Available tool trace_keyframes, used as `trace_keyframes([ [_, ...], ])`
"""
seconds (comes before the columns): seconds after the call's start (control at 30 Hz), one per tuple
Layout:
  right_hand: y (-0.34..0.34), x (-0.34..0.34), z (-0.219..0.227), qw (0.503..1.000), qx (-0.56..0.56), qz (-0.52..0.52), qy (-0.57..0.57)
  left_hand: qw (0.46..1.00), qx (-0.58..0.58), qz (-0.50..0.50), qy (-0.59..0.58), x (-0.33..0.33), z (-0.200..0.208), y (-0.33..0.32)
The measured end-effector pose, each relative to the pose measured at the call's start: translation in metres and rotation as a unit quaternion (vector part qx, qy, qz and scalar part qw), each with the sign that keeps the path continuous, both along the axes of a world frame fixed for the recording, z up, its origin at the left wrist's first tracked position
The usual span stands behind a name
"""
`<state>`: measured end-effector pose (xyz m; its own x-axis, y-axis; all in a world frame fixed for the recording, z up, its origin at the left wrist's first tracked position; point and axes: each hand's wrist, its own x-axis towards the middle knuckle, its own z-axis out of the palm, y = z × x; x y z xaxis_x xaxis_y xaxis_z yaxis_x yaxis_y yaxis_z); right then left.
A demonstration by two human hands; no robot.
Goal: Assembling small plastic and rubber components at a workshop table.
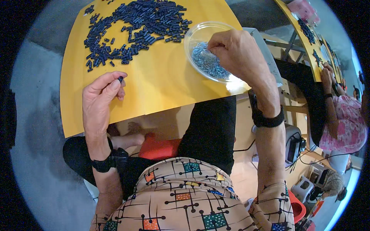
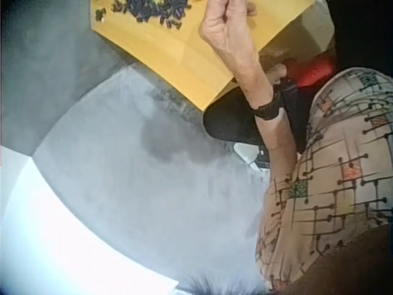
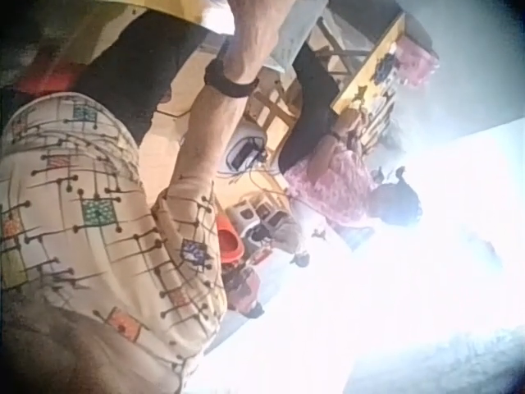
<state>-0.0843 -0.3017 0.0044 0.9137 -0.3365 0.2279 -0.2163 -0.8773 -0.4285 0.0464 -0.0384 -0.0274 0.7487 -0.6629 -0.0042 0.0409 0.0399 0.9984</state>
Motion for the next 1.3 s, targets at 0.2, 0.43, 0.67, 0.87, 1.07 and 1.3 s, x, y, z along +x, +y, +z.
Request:
trace_keyframes([
  [0.2,0.006,-0.006,0.013,0.99,0.133,-0.049,-0.009,0.995,-0.043,-0.032,0.083,-0.016,0.003,-0.01],
  [0.43,-0.003,-0.008,0.008,0.972,0.229,-0.009,-0.057,0.988,-0.055,-0.062,0.128,-0.029,0.003,-0.019],
  [0.67,0.012,-0.014,0.022,0.905,0.412,0.021,-0.105,0.985,-0.073,-0.07,0.141,-0.037,0.009,-0.02],
  [0.87,0.036,-0.023,0.03,0.831,0.537,0.068,-0.127,0.983,-0.096,-0.077,0.139,-0.041,0.018,-0.017],
  [1.07,0.068,-0.021,0.024,0.762,0.62,0.143,-0.117,0.981,-0.117,-0.083,0.13,-0.044,0.027,-0.013],
  [1.3,0.101,-0.009,0.011,0.69,0.697,0.155,-0.119,0.982,-0.137,-0.069,0.11,-0.041,0.026,-0.001],
])
